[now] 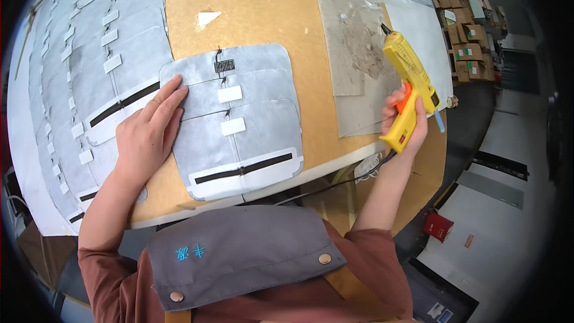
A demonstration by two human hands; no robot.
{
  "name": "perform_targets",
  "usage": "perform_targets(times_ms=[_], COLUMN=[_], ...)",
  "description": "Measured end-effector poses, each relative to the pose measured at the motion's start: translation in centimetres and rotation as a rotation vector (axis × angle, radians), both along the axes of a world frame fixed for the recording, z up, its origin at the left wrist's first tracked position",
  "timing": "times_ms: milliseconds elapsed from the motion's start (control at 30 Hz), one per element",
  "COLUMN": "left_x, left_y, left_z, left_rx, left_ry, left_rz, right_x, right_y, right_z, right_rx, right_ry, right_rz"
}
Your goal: Use a hot glue gun to attach small white velcro or padding squares to grey fabric bag components.
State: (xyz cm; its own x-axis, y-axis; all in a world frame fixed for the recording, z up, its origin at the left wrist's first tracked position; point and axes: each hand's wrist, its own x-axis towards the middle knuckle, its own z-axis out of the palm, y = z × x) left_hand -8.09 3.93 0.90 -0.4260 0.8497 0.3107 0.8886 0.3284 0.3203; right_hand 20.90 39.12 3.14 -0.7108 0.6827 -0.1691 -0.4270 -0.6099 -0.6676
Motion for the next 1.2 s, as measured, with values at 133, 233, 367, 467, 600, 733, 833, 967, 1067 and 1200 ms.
perform_targets(times_ms=[133, 233, 367, 467, 600, 733, 833, 967, 1067, 1200], left_x=[0.1, 0.8, 2.0, 3.4, 5.5, 7.3, 8.6, 10.4, 11.8, 12.4], left_y=[-0.2, -0.4, -1.9, -3.1, -3.5, -3.5, -3.8, -4.5, -5.0, -5.5], left_z=[1.8, 4.1, 6.5, 4.9, 4.5, 5.9, 6.6, 7.3, 7.6, 7.5], left_rx=[-0.002, 0.134, 0.527, 0.737, 0.872, 0.826, 0.796, 0.681, 0.603, 0.612], left_ry=[-0.115, -0.293, -1.7, -2.051, -2.196, -2.17, -2.169, -2.244, -2.112, -2.133], left_rz=[0.005, 0.028, 0.017, -0.043, -0.024, 0.005, 0.057, 0.032, 0.052, 0.005], right_x=[0.8, 0.8, 0.2, 1.0, 2.3, 3.4, 1.3, 1.6, -2.1, 0.7], right_y=[4.0, 5.1, 3.6, 3.5, 2.1, -0.3, -6.7, -18.3, -18.0, -23.5], right_z=[-1.5, -2.7, -1.1, -1.7, -0.4, 0.2, 3.9, 8.4, 11.7, 9.1], right_rx=[-0.096, -0.201, -0.07, 0.11, 0.383, 1.073, 1.166, 0.889, 0.776, 0.603], right_ry=[-0.039, -0.058, -0.419, -0.586, -0.848, -1.317, -1.051, -0.082, 0.631, 0.976], right_rz=[0.184, 0.226, -0.028, 0.024, 0.031, -0.141, -0.238, 0.17, 1.405, 1.082])
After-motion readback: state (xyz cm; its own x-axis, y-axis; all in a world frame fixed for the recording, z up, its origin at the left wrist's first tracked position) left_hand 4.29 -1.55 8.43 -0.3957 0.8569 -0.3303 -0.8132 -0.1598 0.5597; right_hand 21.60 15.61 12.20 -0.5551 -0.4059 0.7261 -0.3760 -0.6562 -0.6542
